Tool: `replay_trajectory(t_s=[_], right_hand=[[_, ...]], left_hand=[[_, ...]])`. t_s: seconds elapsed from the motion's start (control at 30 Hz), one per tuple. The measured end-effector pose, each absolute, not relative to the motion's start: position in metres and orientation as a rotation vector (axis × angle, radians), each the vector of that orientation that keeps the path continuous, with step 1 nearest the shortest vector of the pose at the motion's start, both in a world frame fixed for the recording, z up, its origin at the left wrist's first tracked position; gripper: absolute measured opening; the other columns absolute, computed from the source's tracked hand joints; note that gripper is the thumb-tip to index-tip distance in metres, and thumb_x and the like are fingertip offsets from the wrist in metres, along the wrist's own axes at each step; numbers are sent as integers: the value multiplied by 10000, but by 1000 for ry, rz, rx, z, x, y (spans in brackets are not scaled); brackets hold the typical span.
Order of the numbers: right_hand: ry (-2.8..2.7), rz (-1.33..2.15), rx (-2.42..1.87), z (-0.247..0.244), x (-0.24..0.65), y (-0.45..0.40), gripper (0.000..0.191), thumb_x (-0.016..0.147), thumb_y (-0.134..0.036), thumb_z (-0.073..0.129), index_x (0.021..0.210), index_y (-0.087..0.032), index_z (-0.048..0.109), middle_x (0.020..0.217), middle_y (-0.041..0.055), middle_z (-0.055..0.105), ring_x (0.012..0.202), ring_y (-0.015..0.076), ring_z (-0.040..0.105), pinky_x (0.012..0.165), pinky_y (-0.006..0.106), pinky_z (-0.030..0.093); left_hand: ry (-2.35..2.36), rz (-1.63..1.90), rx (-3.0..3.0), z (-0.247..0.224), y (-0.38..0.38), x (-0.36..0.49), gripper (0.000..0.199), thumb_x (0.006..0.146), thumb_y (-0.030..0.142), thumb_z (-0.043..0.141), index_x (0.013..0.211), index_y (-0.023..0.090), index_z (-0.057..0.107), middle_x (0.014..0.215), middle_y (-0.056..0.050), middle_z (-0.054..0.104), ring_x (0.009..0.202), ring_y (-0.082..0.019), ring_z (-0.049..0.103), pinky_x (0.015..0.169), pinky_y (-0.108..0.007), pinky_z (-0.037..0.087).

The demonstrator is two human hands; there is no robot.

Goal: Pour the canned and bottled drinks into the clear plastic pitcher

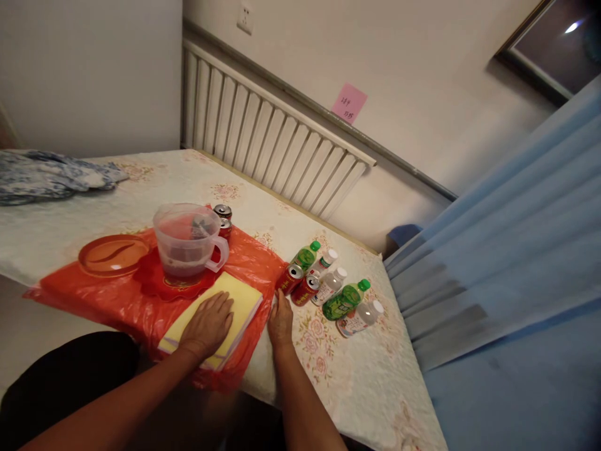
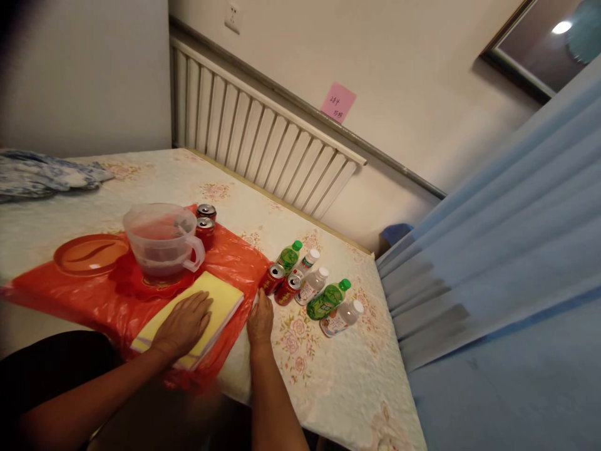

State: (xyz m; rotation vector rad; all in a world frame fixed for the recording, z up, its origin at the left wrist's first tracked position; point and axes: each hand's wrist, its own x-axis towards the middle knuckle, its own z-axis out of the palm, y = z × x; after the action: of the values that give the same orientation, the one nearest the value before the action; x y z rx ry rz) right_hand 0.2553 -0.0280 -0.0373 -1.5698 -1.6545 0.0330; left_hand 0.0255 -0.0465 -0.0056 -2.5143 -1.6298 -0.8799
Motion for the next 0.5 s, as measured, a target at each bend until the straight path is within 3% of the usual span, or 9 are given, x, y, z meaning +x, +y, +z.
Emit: replay_trajectory(t_s=[0.5], right_hand=[[-1638,58,-1558,-38,256,-28,594,802,-34,412,1376,-125,533,1275,140,661,1170,212,624,1020,374,493]], left_hand=[[-1665,-925,-2536,-7,-47,25,365,923,286,439,1183,153,658,1333,-183,628,1281,-314,552,1087,-508,420]])
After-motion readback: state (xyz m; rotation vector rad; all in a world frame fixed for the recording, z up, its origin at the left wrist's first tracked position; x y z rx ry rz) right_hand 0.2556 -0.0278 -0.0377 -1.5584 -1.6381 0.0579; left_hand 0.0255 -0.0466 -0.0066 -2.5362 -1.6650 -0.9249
